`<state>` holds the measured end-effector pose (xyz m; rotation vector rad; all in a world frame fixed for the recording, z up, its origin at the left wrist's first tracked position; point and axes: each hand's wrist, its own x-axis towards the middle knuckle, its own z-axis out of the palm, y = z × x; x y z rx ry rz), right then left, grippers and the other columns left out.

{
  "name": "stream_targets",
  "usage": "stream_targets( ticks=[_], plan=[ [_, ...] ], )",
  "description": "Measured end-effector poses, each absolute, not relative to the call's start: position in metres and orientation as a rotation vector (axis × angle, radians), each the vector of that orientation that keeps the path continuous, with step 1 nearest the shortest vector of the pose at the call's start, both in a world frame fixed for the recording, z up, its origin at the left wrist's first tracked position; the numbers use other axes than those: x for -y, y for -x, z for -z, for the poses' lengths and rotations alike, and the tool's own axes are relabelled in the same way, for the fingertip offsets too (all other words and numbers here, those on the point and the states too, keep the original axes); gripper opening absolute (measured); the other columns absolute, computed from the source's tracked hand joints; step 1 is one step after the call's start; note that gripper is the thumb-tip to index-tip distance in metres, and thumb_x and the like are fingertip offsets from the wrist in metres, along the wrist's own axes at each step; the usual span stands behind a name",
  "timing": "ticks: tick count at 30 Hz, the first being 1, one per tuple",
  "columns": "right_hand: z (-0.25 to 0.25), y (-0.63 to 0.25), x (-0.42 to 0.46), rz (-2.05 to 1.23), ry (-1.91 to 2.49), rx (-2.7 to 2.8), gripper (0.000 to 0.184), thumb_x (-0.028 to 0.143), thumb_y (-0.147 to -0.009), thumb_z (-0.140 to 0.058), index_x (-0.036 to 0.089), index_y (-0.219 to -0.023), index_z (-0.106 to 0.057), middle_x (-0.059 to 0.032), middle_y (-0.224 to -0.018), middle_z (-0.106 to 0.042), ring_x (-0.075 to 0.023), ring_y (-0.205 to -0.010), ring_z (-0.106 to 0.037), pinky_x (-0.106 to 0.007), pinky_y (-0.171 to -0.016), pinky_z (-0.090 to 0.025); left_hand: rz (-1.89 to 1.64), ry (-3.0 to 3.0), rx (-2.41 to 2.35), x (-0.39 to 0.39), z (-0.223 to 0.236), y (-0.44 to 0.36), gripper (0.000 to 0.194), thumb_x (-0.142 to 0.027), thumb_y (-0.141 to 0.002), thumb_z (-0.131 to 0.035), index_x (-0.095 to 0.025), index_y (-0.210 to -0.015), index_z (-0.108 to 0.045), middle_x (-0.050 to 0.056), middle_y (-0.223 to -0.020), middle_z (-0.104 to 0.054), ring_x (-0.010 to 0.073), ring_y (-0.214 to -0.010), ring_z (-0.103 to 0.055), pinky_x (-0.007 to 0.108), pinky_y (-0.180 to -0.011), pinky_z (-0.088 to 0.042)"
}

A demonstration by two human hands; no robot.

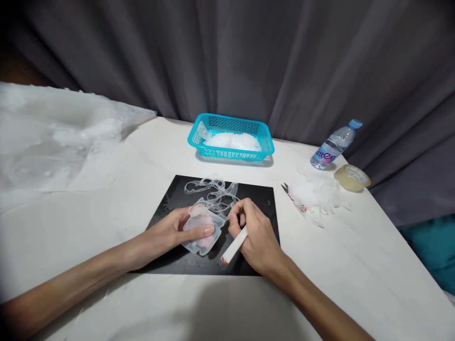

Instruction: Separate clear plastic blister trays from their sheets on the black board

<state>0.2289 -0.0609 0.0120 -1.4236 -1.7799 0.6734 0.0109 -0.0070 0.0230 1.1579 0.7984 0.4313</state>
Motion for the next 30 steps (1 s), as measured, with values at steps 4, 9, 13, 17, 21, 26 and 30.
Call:
stream_targets(
  ticks=[4, 9, 13, 17, 21, 26, 30],
  plan=[
    [-0.012, -0.249, 0.045, -0.551, 1.495, 1.612, 0.010, 0.030, -0.102, -0.052, 0.023, -0.094, -0.051, 0.0008, -0.084, -0.059, -0.0154, -0.071, -0.056, -0.028, -0.066, -0.044, -0.333, -1.288, -0.727, 0.003, -0.031, -0.006, 0.029, -0.043, -0.088, -0.079, -0.016, -0.095, -0.069, -0.001, -0.083, -0.068, 0.0121, -0.075, -0.060, 0.021, -0.066, -0.045],
    [-0.011, -0.276, 0.025, -0.479, 1.529, 1.447, 0.019, 0.039, -0.101, -0.056, 0.022, -0.092, -0.053, 0.0007, -0.081, -0.058, -0.0158, -0.069, -0.055, -0.030, -0.066, -0.043, -0.234, -1.364, -0.678, -0.009, -0.036, 0.001, 0.028, -0.043, -0.094, -0.073, -0.016, -0.097, -0.068, 0.002, -0.087, -0.071, 0.0147, -0.078, -0.066, 0.024, -0.071, -0.049],
    [-0.019, -0.275, 0.030, -0.490, 1.491, 1.479, 0.021, 0.037, -0.095, -0.066, 0.023, -0.105, -0.054, 0.0029, -0.080, -0.053, -0.0149, -0.066, -0.051, -0.029, -0.064, -0.044, -0.295, -1.388, -0.702, -0.011, -0.032, 0.004, 0.029, -0.043, -0.094, -0.072, -0.019, -0.106, -0.062, 0.001, -0.089, -0.070, 0.0158, -0.076, -0.067, 0.026, -0.070, -0.051],
    [-0.029, -0.258, 0.044, -0.458, 1.376, 1.688, 0.029, 0.031, -0.099, -0.064, 0.025, -0.125, -0.055, -0.0050, -0.108, -0.061, -0.0185, -0.086, -0.058, -0.035, -0.082, -0.051, -0.300, -1.528, -0.745, -0.008, -0.034, 0.001, 0.031, -0.049, -0.097, -0.066, -0.018, -0.103, -0.065, 0.001, -0.089, -0.065, 0.0158, -0.077, -0.061, 0.024, -0.065, -0.045],
    [-0.032, -0.244, 0.054, -0.660, 1.169, 2.070, 0.042, 0.028, -0.106, -0.055, 0.032, -0.147, -0.049, -0.0079, -0.142, -0.058, -0.0242, -0.123, -0.055, -0.044, -0.104, -0.048, -0.319, -1.629, -0.766, -0.004, -0.037, -0.003, 0.040, -0.055, -0.101, -0.056, -0.019, -0.088, -0.066, -0.001, -0.080, -0.058, 0.0150, -0.073, -0.053, 0.025, -0.065, -0.041],
    [-0.029, -0.236, 0.056, -0.624, 1.095, 2.107, 0.032, 0.030, -0.104, -0.063, 0.027, -0.135, -0.062, -0.0049, -0.115, -0.075, -0.0217, -0.096, -0.062, -0.040, -0.090, -0.053, -0.351, -1.759, -0.816, -0.001, -0.034, -0.004, 0.037, -0.054, -0.103, -0.053, -0.021, -0.097, -0.070, 0.000, -0.090, -0.064, 0.0179, -0.083, -0.057, 0.026, -0.073, -0.043],
    [-0.026, -0.232, 0.056, -0.441, 1.031, 2.111, 0.020, 0.019, -0.106, -0.056, 0.021, -0.121, -0.069, -0.0061, -0.105, -0.079, -0.0210, -0.086, -0.064, -0.039, -0.082, -0.052, -0.345, -1.825, -0.852, 0.002, -0.033, -0.004, 0.037, -0.053, -0.105, -0.050, -0.022, -0.101, -0.070, -0.002, -0.087, -0.067, 0.0158, -0.078, -0.059, 0.024, -0.071, -0.043]
  ],
)
